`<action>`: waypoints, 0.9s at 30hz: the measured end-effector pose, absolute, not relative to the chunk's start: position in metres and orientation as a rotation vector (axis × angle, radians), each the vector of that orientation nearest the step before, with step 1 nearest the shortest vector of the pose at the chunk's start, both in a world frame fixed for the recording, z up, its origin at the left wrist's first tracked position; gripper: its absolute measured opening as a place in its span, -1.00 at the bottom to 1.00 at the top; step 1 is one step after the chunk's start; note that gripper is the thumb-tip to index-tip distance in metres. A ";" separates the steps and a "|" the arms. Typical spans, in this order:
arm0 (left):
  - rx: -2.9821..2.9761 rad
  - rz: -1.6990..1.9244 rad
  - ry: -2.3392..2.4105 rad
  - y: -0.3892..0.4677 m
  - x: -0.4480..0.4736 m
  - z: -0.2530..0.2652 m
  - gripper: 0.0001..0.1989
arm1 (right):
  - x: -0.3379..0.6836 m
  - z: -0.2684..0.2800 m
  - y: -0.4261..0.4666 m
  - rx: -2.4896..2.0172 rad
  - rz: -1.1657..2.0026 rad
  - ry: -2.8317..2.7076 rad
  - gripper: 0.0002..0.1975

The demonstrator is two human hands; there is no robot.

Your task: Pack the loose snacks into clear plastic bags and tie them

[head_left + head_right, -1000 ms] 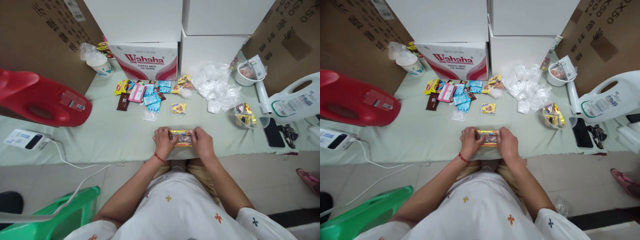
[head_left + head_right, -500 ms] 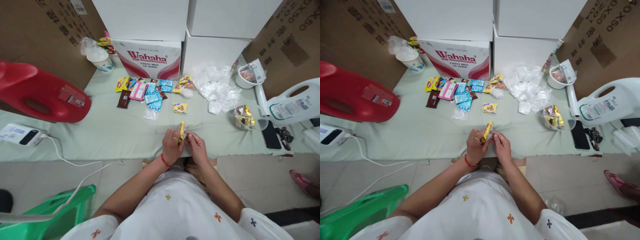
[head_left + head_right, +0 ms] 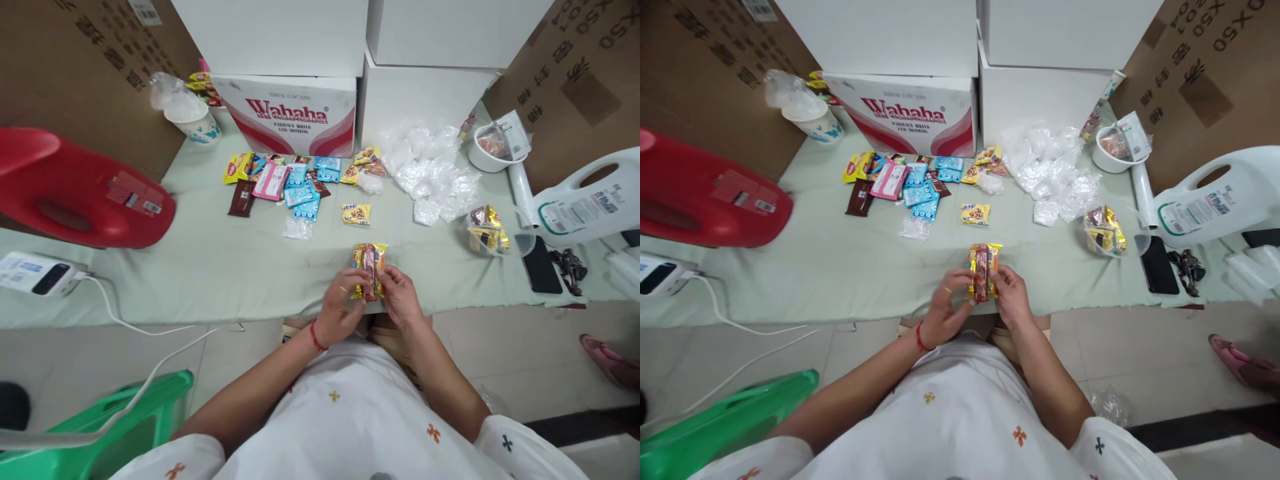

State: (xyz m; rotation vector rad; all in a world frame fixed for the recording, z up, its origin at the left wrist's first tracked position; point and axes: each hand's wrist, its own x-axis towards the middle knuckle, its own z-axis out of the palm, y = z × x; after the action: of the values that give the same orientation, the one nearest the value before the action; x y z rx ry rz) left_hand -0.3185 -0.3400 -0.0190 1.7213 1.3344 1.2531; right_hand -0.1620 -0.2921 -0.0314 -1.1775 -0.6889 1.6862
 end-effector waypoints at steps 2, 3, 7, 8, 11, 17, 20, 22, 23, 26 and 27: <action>1.241 1.324 1.610 -0.341 -0.322 -0.018 -0.72 | -0.166 -0.033 -0.295 -1.170 1.600 -0.704 -0.61; 1.048 1.293 1.654 -0.339 -0.322 -0.019 -0.65 | -0.168 -0.033 -0.297 -1.161 1.575 -0.718 -0.61; 0.736 1.165 1.404 -0.326 -0.317 -0.021 -0.44 | -0.174 -0.028 -0.305 -1.103 1.606 -0.816 -0.61; 0.707 1.176 1.375 -0.322 -0.314 -0.021 -0.43 | -0.174 -0.025 -0.306 -1.097 1.614 -0.859 -0.60; 0.649 1.233 1.367 -0.318 -0.304 -0.020 -0.39 | -0.170 -0.016 -0.309 -1.164 1.603 -1.042 -0.54; 0.636 1.186 1.088 -0.322 -0.295 -0.016 -0.51 | -0.137 -0.003 -0.311 -1.331 1.523 -1.072 -0.46; 0.653 1.180 1.074 -0.328 -0.308 -0.019 -0.57 | -0.079 0.006 -0.292 -1.374 1.293 -1.085 -0.53; 0.654 1.196 1.121 -0.333 -0.321 -0.025 -0.57 | -0.022 0.018 -0.265 -1.437 0.976 -1.071 -0.59; 0.651 1.207 1.139 -0.336 -0.327 -0.029 -0.57 | 0.008 0.024 -0.248 -1.465 0.835 -1.050 -0.64; 0.649 1.249 1.149 -0.345 -0.339 -0.040 -0.56 | 0.086 0.042 -0.191 -1.540 0.577 -0.995 -0.79; 0.652 1.261 1.145 -0.347 -0.340 -0.043 -0.56 | 0.103 0.045 -0.173 -1.551 0.564 -0.978 -0.82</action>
State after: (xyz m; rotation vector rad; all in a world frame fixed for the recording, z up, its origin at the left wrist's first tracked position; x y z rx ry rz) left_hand -0.3398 -0.3467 -0.0433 0.6520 1.1455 1.2611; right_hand 0.1033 -0.1733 0.0452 -1.5507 -0.9777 0.5637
